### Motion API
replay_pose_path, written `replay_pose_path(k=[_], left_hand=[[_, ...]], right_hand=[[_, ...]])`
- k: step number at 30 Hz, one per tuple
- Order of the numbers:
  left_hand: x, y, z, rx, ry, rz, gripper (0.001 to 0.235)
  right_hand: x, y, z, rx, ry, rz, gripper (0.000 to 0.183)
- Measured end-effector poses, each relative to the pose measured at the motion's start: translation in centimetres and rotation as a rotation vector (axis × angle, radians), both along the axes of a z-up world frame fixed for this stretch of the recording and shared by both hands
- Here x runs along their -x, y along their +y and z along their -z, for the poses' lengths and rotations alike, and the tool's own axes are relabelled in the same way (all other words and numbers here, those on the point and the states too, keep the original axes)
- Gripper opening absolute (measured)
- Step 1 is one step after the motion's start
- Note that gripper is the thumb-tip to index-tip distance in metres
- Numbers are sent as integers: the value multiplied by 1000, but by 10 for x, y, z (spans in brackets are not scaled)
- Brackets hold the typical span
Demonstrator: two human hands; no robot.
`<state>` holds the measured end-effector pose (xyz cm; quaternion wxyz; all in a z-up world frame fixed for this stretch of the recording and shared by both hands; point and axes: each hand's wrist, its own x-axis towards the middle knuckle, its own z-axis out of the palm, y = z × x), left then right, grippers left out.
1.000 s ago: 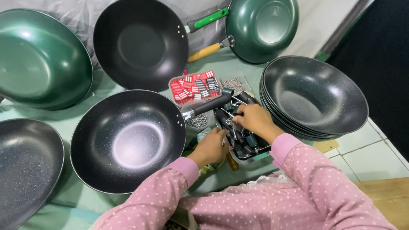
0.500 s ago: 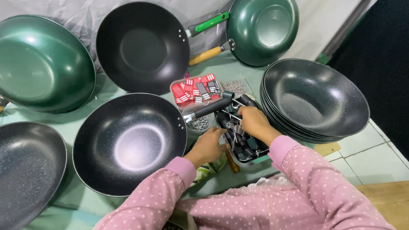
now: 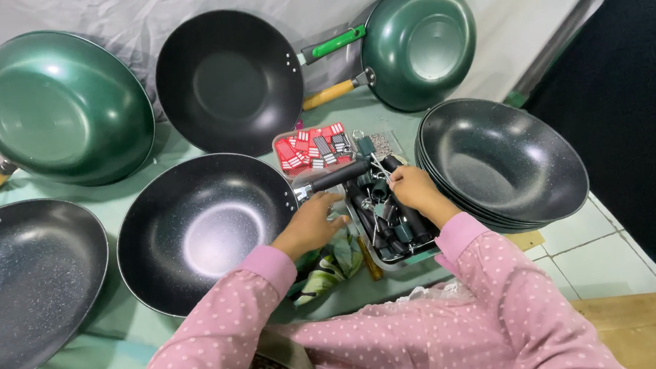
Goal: Attaching a handle to a wok using a screwdriver and screws
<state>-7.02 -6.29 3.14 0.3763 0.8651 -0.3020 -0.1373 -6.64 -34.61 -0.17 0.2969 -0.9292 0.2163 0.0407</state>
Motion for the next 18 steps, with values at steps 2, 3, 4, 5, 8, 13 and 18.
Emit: replay_pose_path(k=[2,3,4,5,8,13,18], left_hand=[[-1,7,-7,47,22,-26,51],[-3,10,-11,92,45,-54,51],[-3,14,-15,94,40,-57,51],[-2,19,-18,154,100,-94,50],[-1,27,-26,259,184,-191,44],[20,23,-28,455,256,-368,32],[58,16,-70,697,412,-572,25]], right_hand=[[-6,-5,7,-64,-40,-1,23],[-10,-7,9,-130,-79,-4,23],[-5,3,-1,-129,-84,-7,23],[0,15,-9,-232,-142,-6,23],[18,45,-29,-441,-238,-63,25],[45,106,-49,-610,-265,-214,23],[73,167,-111,-367,-298,-370,17]])
